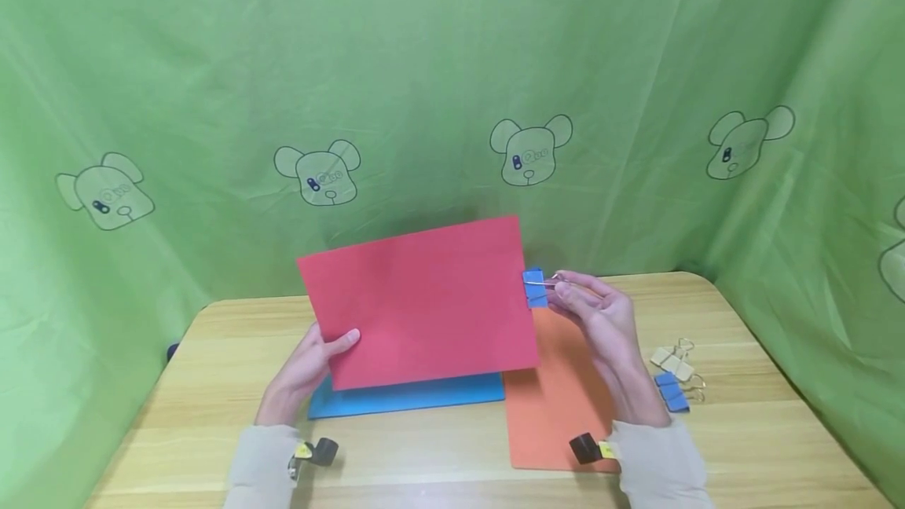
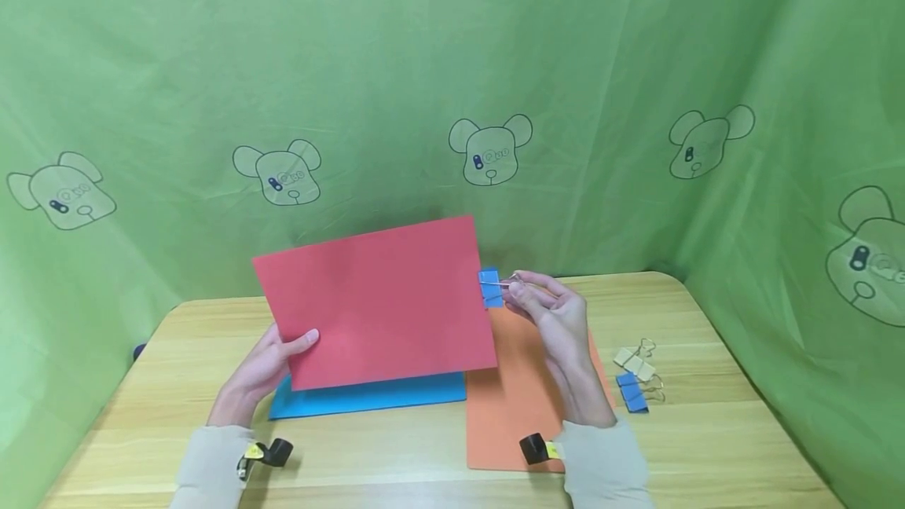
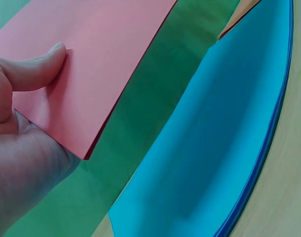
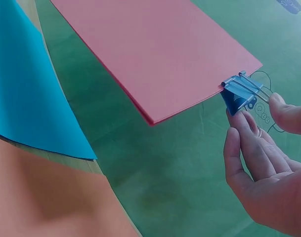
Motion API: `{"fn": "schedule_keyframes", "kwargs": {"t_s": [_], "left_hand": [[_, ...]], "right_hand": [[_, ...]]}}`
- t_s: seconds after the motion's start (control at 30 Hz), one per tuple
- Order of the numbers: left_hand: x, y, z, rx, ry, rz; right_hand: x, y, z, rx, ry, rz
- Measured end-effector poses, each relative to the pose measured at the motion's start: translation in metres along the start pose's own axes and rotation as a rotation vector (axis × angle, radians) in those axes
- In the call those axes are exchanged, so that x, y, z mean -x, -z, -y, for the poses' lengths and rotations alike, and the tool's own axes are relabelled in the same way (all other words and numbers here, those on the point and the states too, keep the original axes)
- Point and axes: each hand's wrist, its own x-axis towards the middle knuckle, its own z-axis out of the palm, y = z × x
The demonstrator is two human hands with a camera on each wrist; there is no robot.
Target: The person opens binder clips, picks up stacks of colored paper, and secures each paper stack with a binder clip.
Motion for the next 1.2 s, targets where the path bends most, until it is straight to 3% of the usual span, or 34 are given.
{"fn": "schedule_keyframes", "kwargs": {"t_s": [0.4,0.63,1.2], "left_hand": [[0.0007,-0.003,0.0016,0.013,-0.011,0.015],[0.0013,-0.0044,0.0007,0.013,0.019,0.005],[-0.0007,-0.007,0.0007,0.034,-0.024,0.041]], "right_hand": [[0.0013,-0.0016,-0.0026,-0.024,-0.01,0.009],[0.0003,-0.006,-0.0039,-0.01,-0.018,0.013],[0.0006,-0.0085,-0.0056,-0.016,-0.035,0.029]]}}
